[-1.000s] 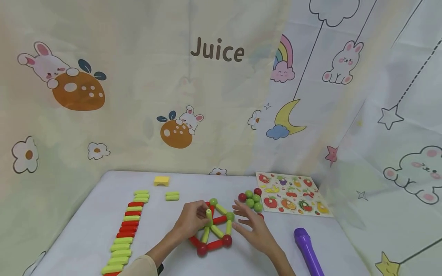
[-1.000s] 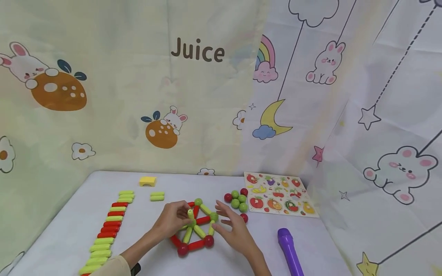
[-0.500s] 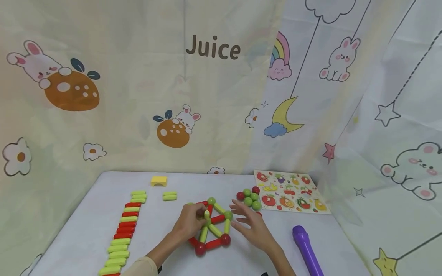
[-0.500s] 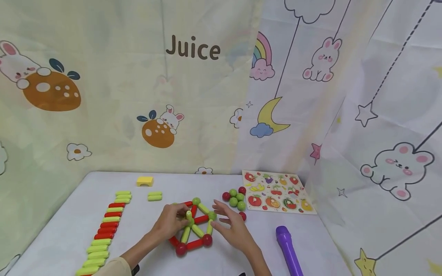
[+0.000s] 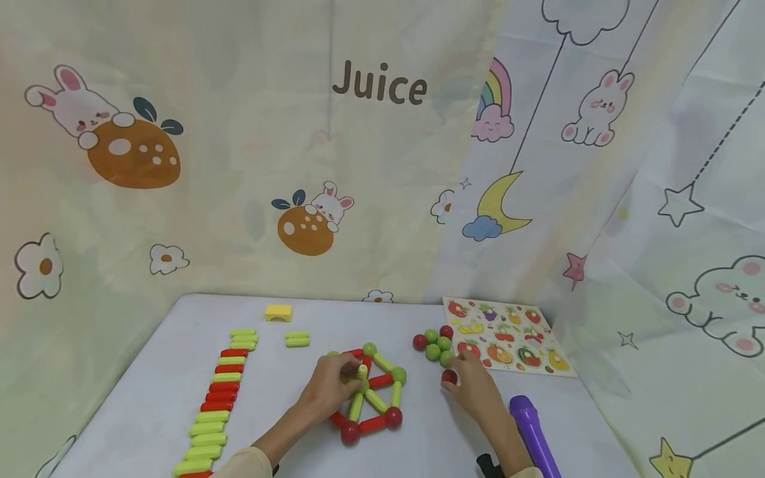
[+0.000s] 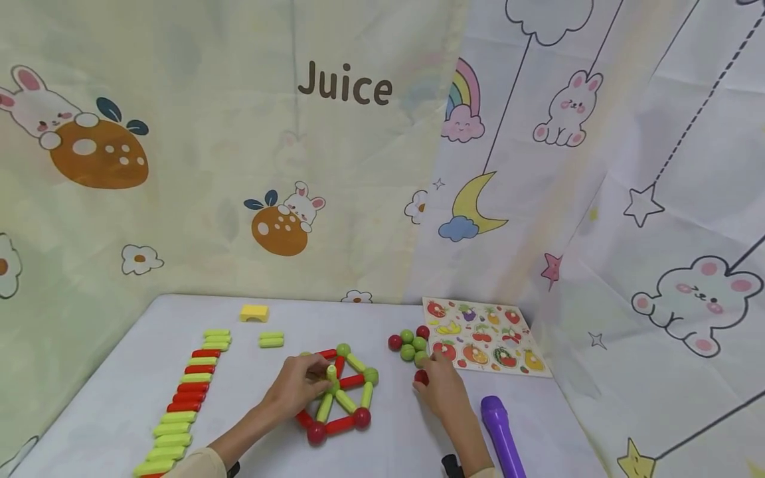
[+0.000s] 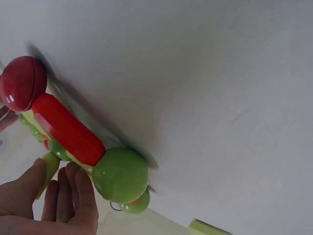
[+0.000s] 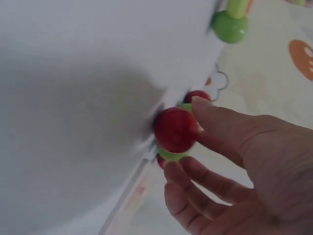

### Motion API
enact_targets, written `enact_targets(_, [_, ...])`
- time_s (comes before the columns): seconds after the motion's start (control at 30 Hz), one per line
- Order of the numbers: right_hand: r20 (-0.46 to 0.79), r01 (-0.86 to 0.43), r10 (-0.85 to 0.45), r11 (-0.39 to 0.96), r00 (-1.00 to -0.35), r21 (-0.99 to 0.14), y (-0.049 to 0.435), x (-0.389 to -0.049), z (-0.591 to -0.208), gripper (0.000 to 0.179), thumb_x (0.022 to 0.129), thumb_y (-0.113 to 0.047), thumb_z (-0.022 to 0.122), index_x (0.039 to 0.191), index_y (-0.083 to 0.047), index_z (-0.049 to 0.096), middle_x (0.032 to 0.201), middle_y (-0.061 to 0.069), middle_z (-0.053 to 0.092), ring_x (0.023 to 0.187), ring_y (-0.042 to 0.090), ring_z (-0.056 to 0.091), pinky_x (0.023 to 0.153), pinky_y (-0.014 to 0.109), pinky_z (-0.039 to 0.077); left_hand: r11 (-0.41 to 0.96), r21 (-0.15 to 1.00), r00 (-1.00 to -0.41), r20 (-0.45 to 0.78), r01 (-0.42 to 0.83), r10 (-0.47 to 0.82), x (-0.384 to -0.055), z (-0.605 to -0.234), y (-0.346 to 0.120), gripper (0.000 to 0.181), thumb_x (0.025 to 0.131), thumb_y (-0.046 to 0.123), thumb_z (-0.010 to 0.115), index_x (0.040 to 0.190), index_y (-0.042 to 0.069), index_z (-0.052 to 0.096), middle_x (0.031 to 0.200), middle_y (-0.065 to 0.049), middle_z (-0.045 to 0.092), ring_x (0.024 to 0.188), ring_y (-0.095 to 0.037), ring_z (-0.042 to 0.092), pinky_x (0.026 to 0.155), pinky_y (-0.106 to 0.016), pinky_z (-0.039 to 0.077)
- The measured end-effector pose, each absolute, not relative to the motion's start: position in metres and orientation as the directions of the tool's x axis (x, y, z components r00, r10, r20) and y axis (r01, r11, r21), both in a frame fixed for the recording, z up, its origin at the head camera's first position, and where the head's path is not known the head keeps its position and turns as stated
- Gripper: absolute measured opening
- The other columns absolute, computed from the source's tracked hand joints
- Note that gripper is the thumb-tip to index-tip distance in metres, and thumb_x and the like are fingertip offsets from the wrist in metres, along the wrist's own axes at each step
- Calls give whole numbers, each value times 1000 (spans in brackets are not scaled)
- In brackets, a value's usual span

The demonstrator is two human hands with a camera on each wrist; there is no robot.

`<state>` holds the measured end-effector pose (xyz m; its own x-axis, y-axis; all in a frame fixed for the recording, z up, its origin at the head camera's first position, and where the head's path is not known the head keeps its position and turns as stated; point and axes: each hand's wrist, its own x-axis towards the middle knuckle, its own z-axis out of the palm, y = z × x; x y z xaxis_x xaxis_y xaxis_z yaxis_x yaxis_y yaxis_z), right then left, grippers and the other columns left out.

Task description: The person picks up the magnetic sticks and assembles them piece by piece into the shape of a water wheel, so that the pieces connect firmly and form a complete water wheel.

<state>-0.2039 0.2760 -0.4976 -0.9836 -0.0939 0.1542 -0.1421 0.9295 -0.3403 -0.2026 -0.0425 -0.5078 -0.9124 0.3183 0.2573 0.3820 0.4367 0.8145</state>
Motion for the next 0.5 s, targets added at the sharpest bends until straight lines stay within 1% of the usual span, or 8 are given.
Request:
enact_targets(0.07, [99, -136, -108, 931, -989, -339, 278, -208, -500, 32, 87, -10, 90, 115, -1, 79, 114, 14, 69, 101, 26, 66, 91, 47, 60, 442, 811, -913, 257, 382, 318, -203, -509, -42, 21, 88, 0, 87, 107, 4, 78, 96, 0, 77, 87, -14, 68, 77, -27, 61])
enact_targets(0.13, [75, -136, -117, 926, -990, -351, 279, -209, -500, 30, 88, -8, 89, 115, -1, 79, 109, 11, 70, 96, 21, 65, 87, 43, 60, 450, 807, -913, 256, 383, 317, -203, -510, -41, 19, 89, 0, 86, 106, 4, 79, 96, 0, 77, 86, -12, 68, 77, -25, 60])
enact_targets(0.2, [93, -151, -125, 918, -988, -366, 275, -206, -496, 29, 88, -8, 88, 116, -2, 79, 105, 7, 70, 93, 17, 64, 83, 38, 59, 454, 802, -911, 259, 387, 320, -203, -510, -40, 19, 89, 0, 86, 106, 4, 79, 95, 1, 77, 86, -11, 68, 76, -24, 60])
enact_targets(0.23, [116, -164, -128, 904, -985, -394, 271, -204, -492, 29, 89, -8, 88, 116, -3, 79, 104, 5, 70, 92, 16, 63, 82, 35, 58, 453, 802, -910, 260, 389, 322, -202, -510, -40, 19, 89, 0, 86, 106, 4, 79, 95, 0, 78, 86, -11, 69, 76, -24, 60])
enact_targets(0.3, [188, -240, -170, 852, -967, -466, 258, -198, -479, 29, 88, -7, 88, 116, -5, 79, 102, 1, 71, 90, 14, 64, 76, 31, 58, 450, 802, -908, 261, 393, 328, -202, -509, -41, 19, 88, 0, 87, 105, 4, 79, 95, 1, 78, 85, -10, 69, 76, -24, 59])
enact_targets(0.4, [299, -412, -287, 705, -910, -577, 226, -193, -459, 30, 90, -7, 88, 118, -9, 79, 102, -2, 73, 90, 16, 68, 72, 27, 59, 451, 802, -908, 257, 392, 332, -203, -508, -42, 18, 88, 0, 87, 103, 5, 79, 94, 1, 78, 85, -10, 69, 76, -24, 59])
enact_targets(0.47, [345, -506, -371, 606, -862, -614, 204, -194, -449, 30, 91, -10, 87, 120, -11, 79, 104, -2, 75, 92, 19, 70, 73, 28, 60, 453, 796, -904, 264, 401, 337, -204, -508, -43, 18, 88, 0, 87, 103, 6, 79, 94, 1, 79, 85, -10, 69, 77, -26, 60])
enact_targets(0.5, [350, -532, -404, 572, -845, -624, 194, -196, -447, 30, 92, -11, 86, 121, -12, 79, 106, -2, 75, 93, 20, 70, 74, 29, 61, 457, 791, -902, 269, 407, 339, -205, -508, -43, 18, 88, 0, 87, 103, 6, 79, 94, 1, 79, 85, -10, 69, 77, -26, 60])
